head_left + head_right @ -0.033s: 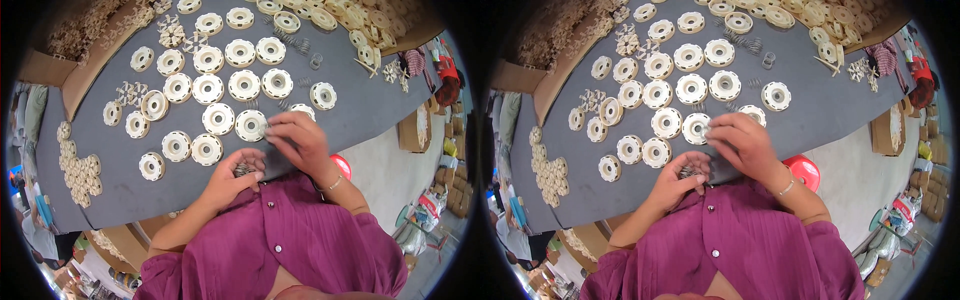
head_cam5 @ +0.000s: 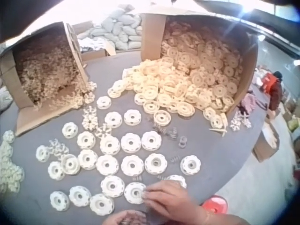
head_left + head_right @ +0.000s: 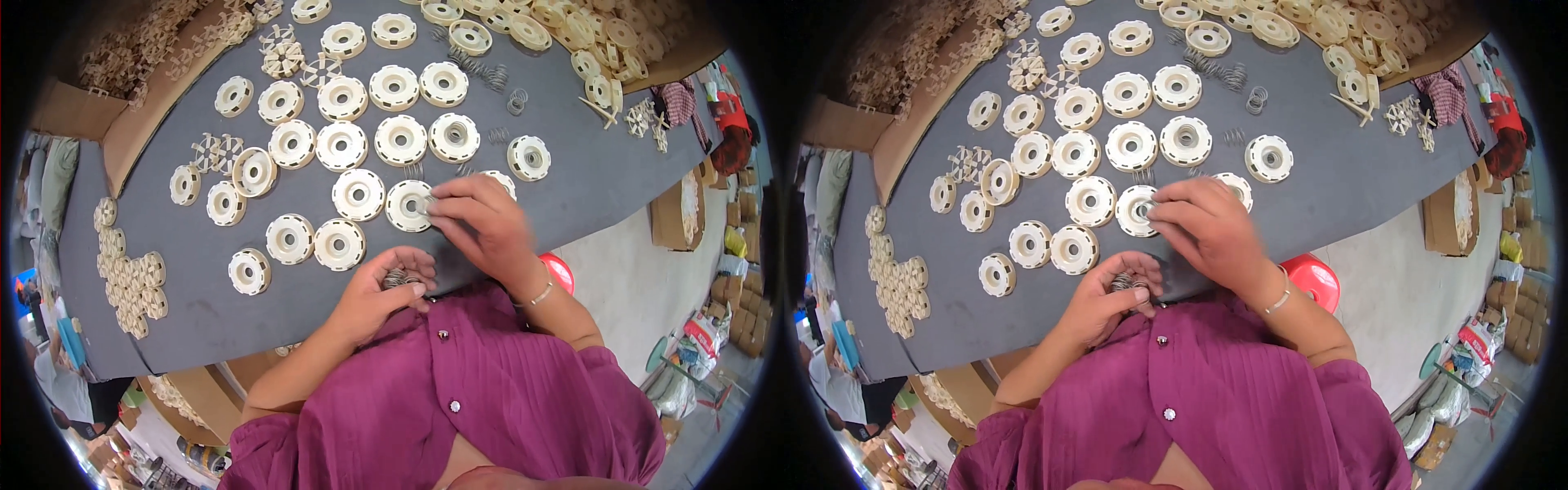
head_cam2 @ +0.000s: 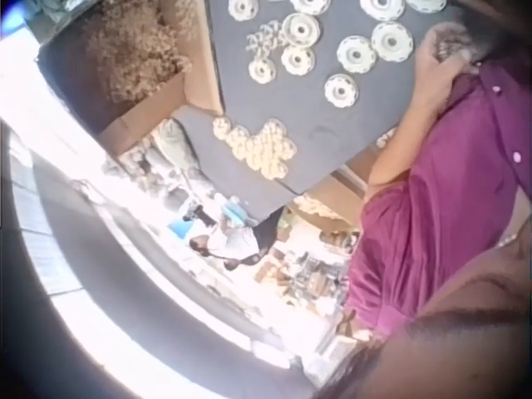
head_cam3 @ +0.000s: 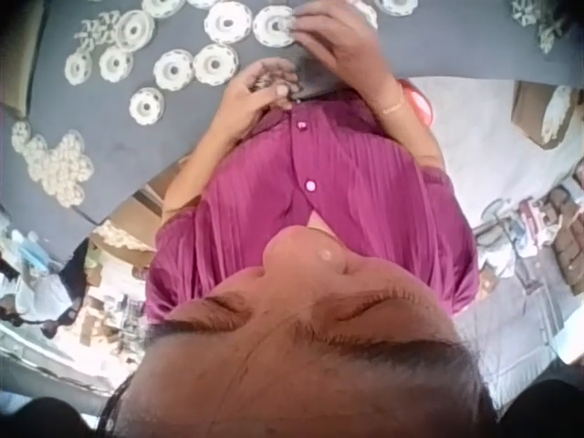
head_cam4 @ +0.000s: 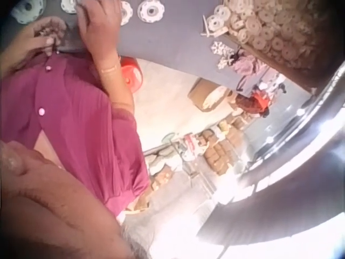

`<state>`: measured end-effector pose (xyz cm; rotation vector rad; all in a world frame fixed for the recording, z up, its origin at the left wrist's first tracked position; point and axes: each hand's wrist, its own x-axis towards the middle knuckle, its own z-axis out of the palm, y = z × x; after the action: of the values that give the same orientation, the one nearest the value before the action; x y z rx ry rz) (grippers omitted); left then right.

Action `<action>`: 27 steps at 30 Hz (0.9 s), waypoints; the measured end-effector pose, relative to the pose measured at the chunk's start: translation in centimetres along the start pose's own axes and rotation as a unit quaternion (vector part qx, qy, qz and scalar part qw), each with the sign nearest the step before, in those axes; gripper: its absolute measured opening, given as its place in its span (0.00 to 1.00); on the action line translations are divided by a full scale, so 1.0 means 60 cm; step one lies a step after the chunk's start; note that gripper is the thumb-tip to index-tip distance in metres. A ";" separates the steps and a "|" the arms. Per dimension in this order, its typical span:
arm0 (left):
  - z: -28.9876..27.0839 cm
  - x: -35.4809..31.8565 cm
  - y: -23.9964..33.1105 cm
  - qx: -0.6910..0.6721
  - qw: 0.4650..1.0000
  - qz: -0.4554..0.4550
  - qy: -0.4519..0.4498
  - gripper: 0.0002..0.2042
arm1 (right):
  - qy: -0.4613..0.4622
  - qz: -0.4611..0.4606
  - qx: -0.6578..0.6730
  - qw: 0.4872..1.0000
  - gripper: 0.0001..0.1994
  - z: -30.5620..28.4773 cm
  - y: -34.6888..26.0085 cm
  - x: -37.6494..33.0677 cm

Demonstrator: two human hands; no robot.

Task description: The person assembles circular plastic components by hand, inserting metal springs into them.

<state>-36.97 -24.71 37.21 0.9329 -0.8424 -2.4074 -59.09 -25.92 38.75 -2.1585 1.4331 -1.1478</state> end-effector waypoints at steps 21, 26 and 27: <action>0.001 -0.024 0.043 -0.069 0.997 0.009 -0.012 0.19 | -0.088 0.099 0.275 0.952 0.18 -0.008 -0.046 -0.031; -0.005 -0.019 0.018 -0.139 0.990 0.032 -0.003 0.15 | -0.086 0.130 0.338 0.928 0.16 0.011 -0.051 -0.025; -0.007 -0.018 0.015 -0.202 0.979 0.024 -0.022 0.14 | -0.089 0.150 0.376 0.910 0.15 0.016 -0.051 -0.024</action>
<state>-35.77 -24.93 38.06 0.6925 -0.3591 -2.4336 -56.72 -23.42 39.41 -1.4057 0.9639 -1.1054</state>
